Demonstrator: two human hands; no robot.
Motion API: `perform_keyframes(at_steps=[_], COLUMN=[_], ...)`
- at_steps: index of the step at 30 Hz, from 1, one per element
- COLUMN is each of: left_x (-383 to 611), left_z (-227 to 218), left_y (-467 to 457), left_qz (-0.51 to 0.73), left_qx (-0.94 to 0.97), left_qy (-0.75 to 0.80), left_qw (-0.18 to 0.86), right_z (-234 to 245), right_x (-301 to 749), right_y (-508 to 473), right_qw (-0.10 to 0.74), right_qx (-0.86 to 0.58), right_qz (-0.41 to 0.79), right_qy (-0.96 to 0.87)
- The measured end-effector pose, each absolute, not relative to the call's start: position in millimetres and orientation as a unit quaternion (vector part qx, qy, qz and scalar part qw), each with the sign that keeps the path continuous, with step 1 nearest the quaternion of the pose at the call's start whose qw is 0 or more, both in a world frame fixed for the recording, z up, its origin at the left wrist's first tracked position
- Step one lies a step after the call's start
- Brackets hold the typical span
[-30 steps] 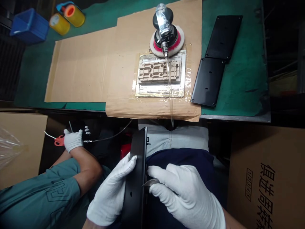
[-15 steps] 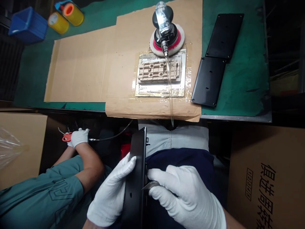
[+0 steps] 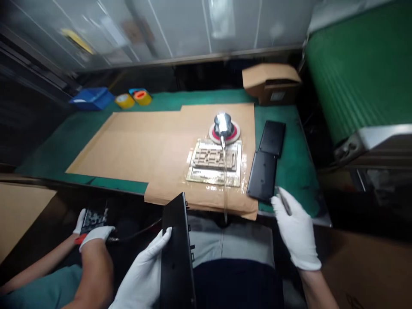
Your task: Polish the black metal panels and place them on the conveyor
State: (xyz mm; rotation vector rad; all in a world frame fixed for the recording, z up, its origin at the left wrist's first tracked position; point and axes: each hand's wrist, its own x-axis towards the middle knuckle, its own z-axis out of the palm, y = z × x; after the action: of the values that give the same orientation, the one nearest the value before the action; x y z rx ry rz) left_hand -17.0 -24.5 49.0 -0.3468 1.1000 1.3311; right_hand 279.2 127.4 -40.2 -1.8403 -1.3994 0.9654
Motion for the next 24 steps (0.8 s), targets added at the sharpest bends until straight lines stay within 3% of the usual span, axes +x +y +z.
perform_keyframes(at_steps=[3,6,11,14,16,18,21,24], left_x=[-22.1,-20.3,-44.0,-80.0,-104.3,-121.3,-126.7,-116.7], left_z=[53.5,58.3,49.2,38.3,31.7,26.0,17.1,3.2], left_y=[3.5,24.2,58.4,108.1,157.0,210.2,275.3,302.7], left_qz=[0.642,0.641,0.604,0.578,0.505,0.334,0.125,0.076], left_qx=[-0.046,0.019,0.166,0.303,0.448,0.611,0.732,0.766], left_qy=[0.446,0.424,0.429,0.508,0.578,0.604,0.573,0.557], left_qw=[0.621,0.640,0.651,0.563,0.458,0.387,0.346,0.312], right_z=[-66.0,-90.9,-100.0,-67.7,-36.6,-7.2,20.6,25.2], right_x=[302.5,314.5,301.0,259.3,213.0,158.3,83.9,37.3], right_y=[188.2,212.8,207.2,223.4,251.4,288.1,340.0,370.0], right_qw=[0.228,0.174,0.232,0.325,0.359,0.325,0.172,0.093], right_qx=[-0.783,-0.760,-0.731,-0.670,-0.608,-0.558,-0.545,-0.567], right_qz=[0.214,0.169,0.117,0.161,0.237,0.256,0.227,0.229], right_qy=[-0.538,-0.603,-0.631,-0.648,-0.667,-0.719,-0.789,-0.786])
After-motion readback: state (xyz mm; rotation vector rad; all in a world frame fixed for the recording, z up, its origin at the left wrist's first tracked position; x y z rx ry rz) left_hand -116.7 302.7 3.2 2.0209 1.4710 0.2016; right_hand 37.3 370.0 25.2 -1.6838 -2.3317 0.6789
